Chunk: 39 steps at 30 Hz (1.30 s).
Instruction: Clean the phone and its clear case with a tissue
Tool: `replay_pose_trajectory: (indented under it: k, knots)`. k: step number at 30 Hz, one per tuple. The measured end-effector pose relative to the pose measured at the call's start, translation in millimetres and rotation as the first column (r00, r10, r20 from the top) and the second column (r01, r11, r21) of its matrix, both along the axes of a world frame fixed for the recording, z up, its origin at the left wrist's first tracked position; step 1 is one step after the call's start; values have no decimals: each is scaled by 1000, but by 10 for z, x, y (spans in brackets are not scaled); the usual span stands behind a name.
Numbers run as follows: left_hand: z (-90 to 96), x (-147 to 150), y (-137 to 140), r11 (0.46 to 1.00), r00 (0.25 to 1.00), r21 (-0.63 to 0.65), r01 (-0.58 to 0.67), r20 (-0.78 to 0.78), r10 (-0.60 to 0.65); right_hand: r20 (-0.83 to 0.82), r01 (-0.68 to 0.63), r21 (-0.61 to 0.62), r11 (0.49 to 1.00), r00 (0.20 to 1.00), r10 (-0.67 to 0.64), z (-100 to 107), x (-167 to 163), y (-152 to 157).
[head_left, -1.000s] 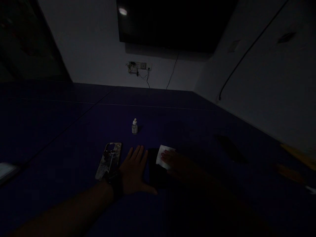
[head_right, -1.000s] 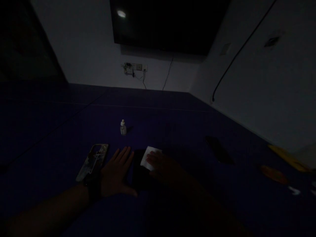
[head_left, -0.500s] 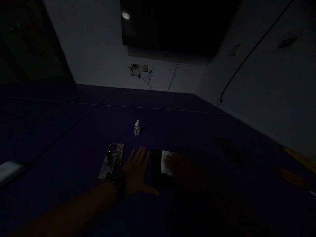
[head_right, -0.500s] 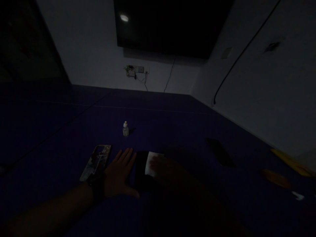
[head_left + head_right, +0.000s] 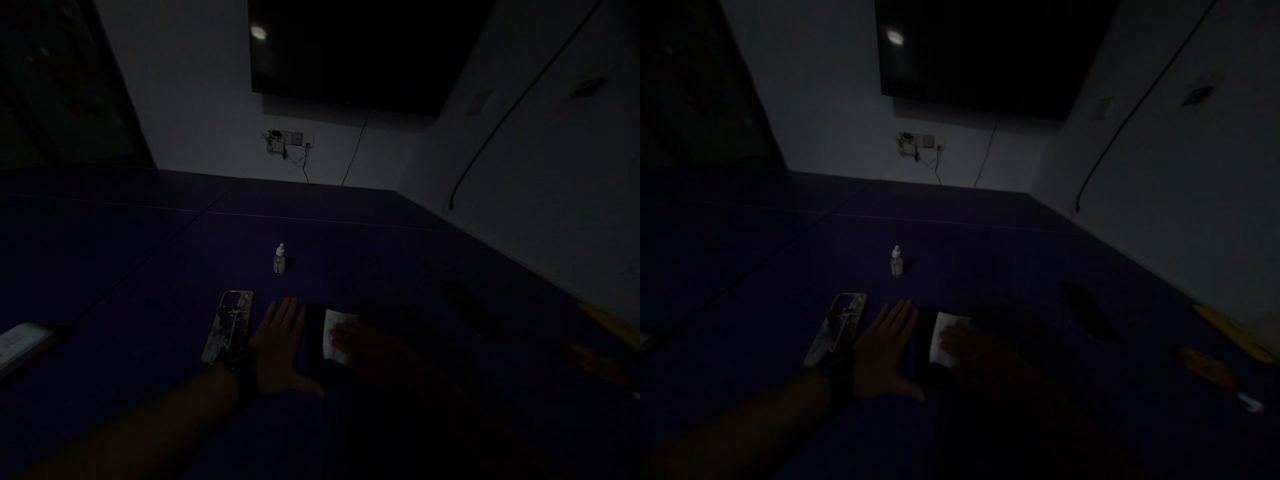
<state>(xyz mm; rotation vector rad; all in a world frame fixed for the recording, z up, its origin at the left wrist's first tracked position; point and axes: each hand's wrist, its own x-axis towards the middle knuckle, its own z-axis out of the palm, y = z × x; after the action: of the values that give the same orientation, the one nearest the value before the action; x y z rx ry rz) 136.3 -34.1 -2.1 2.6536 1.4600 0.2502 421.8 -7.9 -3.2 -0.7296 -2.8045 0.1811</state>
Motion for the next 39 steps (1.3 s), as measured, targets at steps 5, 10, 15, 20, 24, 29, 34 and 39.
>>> replay_pose_trajectory:
  k: [5,10,15,20,24,29,34,39]
  knots:
    - [6,1,-1,1000,1000,-7,-3,-3,3,-23,36,-29,999,999,-36,-21,-139,5]
    - [2,3,2,1000,1000,-8,-2,-1,2,-46,13,5,1000,999,-12,55,-10,33]
    - [6,5,2,1000,1000,5,-5,2,5,-62,-78,-17,997,995,77,116,-49,-69]
    - [20,5,1,1000,1000,-27,0,2,0,-46,52,-10,999,998,-53,25,-56,25]
    - [6,7,1,1000,1000,-22,1,3,-1,-61,51,10,999,997,-51,7,27,58]
    - [-49,-6,5,1000,1000,31,-1,5,1,-63,-32,-52,998,998,29,24,-74,0]
    - [-43,-13,9,1000,1000,11,4,3,-4,-88,59,-18,998,994,-60,-49,-41,69]
    - [-3,-2,4,1000,1000,-11,-4,9,5,-77,5,-3,1000,997,-5,-9,-20,59]
